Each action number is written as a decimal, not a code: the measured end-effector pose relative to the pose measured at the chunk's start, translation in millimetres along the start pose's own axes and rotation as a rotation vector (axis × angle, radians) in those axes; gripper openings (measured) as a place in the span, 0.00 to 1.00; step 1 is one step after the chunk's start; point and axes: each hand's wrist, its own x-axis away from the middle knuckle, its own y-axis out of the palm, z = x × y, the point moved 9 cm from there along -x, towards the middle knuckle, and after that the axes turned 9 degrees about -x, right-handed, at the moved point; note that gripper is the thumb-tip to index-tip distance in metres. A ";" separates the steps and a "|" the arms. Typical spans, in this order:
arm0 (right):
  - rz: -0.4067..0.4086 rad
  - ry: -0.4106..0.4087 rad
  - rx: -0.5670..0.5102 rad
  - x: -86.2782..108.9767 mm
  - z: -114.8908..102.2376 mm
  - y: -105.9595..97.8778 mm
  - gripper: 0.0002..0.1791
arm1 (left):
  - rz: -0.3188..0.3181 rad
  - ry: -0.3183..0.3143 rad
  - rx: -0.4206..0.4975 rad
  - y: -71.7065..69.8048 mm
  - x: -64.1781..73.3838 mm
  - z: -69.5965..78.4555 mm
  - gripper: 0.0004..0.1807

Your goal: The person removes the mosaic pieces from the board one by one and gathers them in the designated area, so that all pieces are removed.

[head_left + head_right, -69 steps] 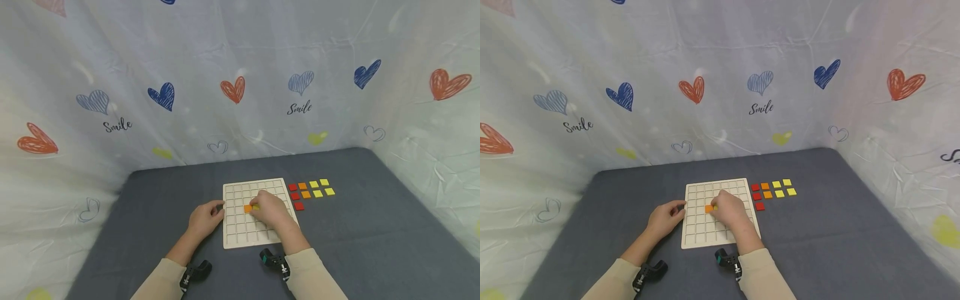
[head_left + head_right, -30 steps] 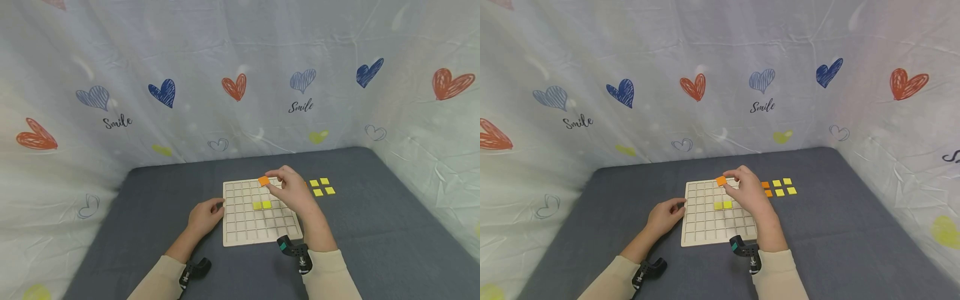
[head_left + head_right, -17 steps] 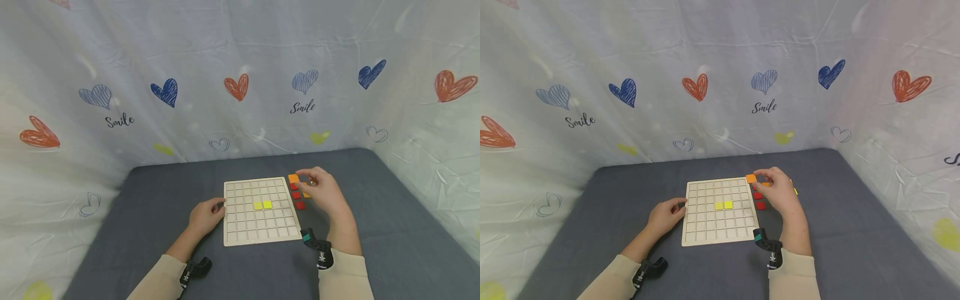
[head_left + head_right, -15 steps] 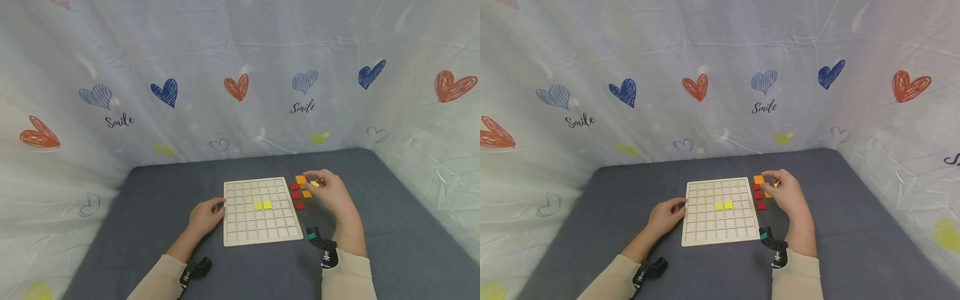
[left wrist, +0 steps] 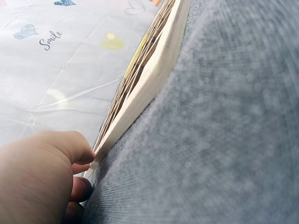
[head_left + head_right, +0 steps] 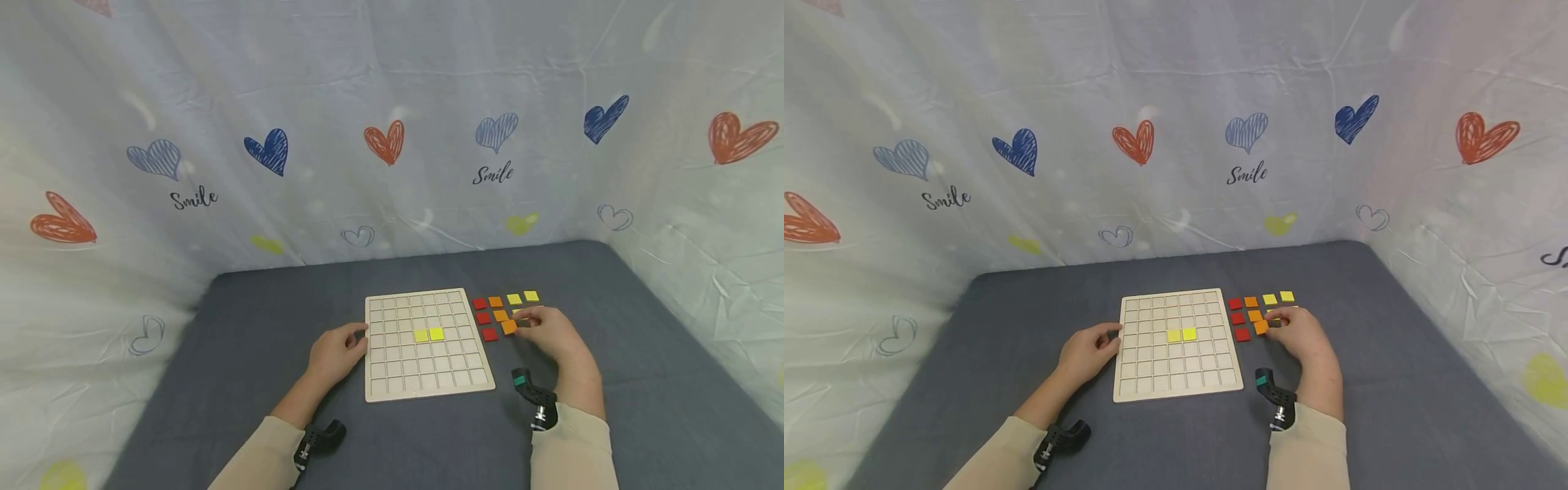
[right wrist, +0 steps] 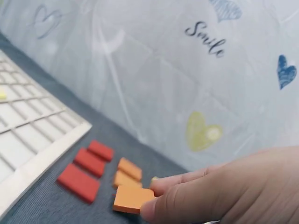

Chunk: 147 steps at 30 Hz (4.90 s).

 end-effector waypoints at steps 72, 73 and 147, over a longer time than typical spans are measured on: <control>-0.092 -0.274 0.200 -3.8 -113.1 133.1 0.13 | -0.009 0.013 -0.028 -0.9 -3.5 -2.1 0.17; -0.090 -0.273 0.194 -4.0 -112.7 133.1 0.13 | -0.009 0.013 -0.027 -0.9 -3.3 -2.4 0.17; 0.028 0.032 0.014 0.7 21.9 -15.0 0.22 | -0.008 0.016 -0.011 0.3 -2.1 -0.6 0.17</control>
